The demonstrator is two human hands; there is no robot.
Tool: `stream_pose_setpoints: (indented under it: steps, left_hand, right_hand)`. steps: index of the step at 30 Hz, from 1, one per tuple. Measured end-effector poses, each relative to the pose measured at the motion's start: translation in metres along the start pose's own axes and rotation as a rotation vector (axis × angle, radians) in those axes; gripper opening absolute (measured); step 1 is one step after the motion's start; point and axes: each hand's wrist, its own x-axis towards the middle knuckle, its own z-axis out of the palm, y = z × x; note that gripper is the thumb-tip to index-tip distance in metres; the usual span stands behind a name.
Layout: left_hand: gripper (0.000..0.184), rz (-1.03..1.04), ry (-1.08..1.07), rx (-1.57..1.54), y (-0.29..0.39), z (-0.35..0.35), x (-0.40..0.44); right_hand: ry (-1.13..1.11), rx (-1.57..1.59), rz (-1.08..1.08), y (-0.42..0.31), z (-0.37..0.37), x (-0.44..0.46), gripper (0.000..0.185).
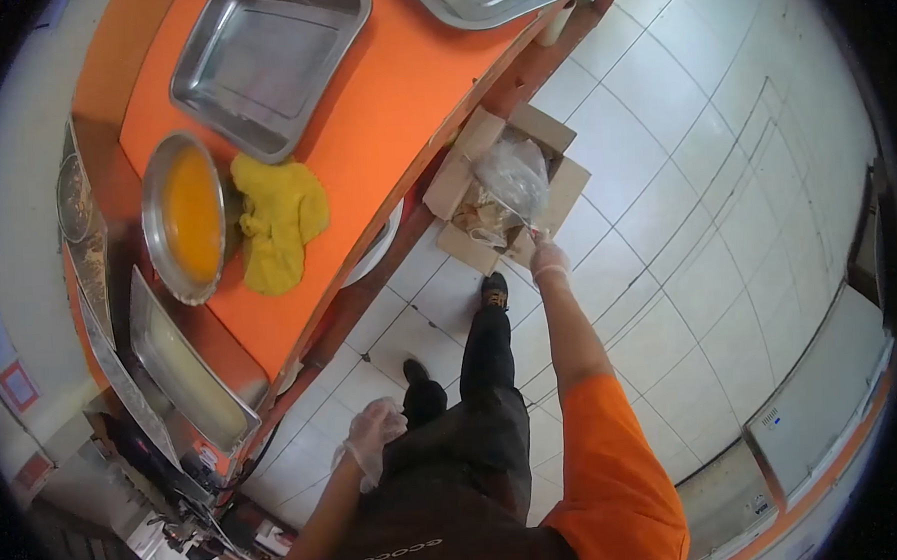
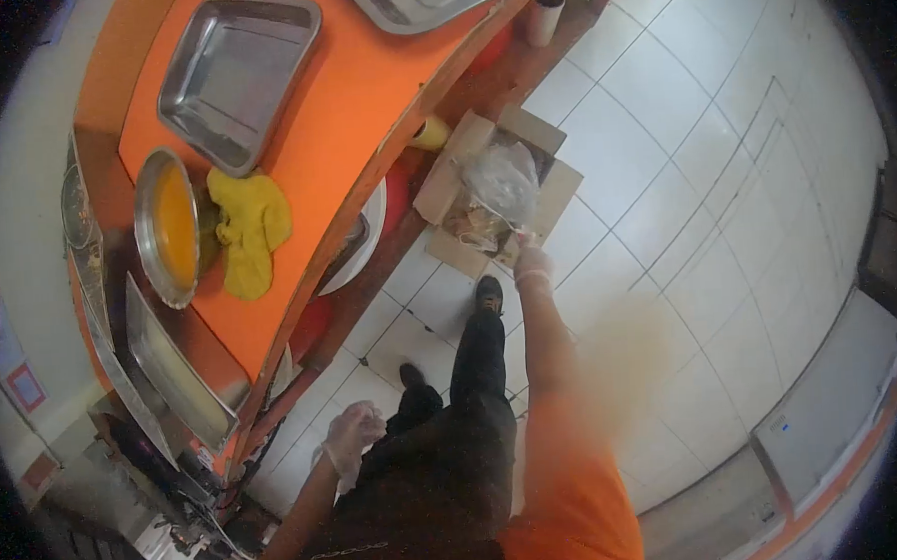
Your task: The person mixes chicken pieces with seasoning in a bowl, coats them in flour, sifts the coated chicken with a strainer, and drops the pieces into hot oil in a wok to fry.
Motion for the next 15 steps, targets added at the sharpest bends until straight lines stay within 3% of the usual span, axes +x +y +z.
stream_pose_setpoints:
  steps: [3,6,9,15]
  left_hand:
    - [0.035,0.028,0.099,0.086,0.009,0.023,-0.014]
    - [0.038,0.056,0.074,0.068,0.017,0.025,-0.018]
    - [0.039,0.049,0.115,0.057,0.027,0.025,-0.016]
    - [0.033,0.118,0.103,0.093,0.042,0.025,-0.022]
  right_hand:
    - [-0.046,-0.136,0.037,-0.002,0.002,0.002,0.028]
    - [0.097,-0.188,-0.033,0.022,0.019,-0.011,0.028]
    - [0.067,-0.219,0.006,0.036,0.014,-0.009,0.030]
    - [0.088,-0.280,-0.054,0.032,0.009,-0.024,0.030]
